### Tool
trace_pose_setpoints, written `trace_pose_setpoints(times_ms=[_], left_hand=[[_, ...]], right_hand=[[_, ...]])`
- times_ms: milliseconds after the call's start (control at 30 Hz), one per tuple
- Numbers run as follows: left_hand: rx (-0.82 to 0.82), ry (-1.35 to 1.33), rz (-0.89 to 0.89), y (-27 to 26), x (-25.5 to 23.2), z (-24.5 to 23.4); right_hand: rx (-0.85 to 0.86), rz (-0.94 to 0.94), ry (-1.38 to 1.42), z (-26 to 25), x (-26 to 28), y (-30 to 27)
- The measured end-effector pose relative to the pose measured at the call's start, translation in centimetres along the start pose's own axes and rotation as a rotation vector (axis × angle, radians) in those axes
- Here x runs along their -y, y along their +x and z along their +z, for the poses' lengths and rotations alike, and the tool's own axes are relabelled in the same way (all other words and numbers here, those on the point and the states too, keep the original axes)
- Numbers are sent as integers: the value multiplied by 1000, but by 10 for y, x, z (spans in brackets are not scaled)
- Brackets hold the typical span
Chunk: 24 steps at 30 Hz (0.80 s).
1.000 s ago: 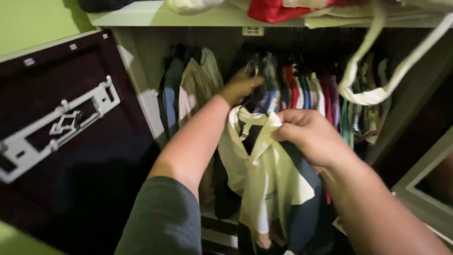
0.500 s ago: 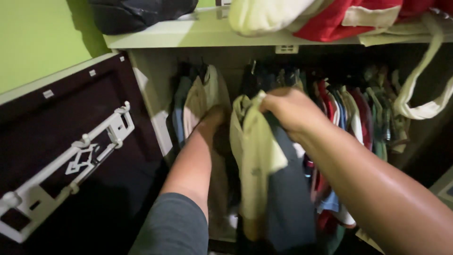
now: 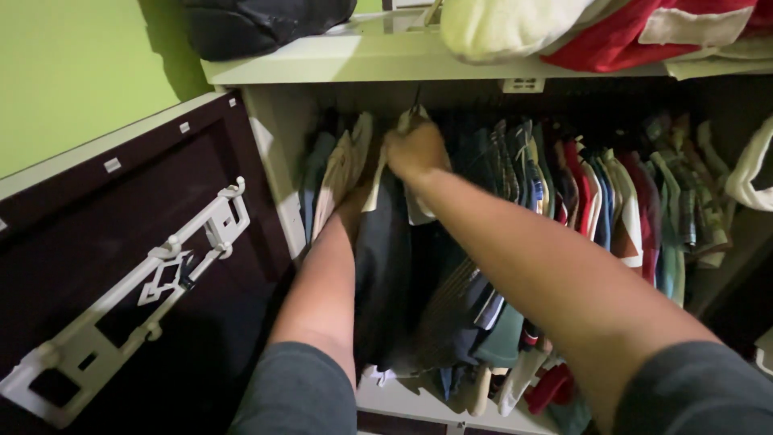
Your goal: The person places several garments, including a denim shirt, a blue hoodie, and two hoodies, onto hangers and hangs them in a wardrobe. The person retrieves hangers from a nearby shelf, adjusts the garments, and places them on the wardrobe rail.
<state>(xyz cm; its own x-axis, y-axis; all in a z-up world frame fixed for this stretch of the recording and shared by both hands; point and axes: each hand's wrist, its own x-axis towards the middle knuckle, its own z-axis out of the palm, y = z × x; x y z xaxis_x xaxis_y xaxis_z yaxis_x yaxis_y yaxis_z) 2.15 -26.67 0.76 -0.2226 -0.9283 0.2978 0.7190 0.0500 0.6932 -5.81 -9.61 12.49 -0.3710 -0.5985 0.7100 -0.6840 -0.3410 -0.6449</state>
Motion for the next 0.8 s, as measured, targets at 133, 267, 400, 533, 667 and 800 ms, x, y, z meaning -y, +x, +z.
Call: trace_pose_setpoints(times_ms=[133,267,400,533,667,800], left_hand=[[33,-96,60,-11,-12,21],[64,-120,119,-27,-27,50],[11,53,178,-75,-34,63],[-142,774,301,-112,-48,83],[-179,1144,402,-131,-62,91],[-369,1351,266,-135,-68,90]], right_hand=[[119,34,-186,23,-4,-4],[165,25,-276,35,-13,2],[300,-157,-236,34,-35,18],[677,-9,146,14,-70,50],[430,-108,-268,-5,-125,52],[292,83,-295,29,-160,41]])
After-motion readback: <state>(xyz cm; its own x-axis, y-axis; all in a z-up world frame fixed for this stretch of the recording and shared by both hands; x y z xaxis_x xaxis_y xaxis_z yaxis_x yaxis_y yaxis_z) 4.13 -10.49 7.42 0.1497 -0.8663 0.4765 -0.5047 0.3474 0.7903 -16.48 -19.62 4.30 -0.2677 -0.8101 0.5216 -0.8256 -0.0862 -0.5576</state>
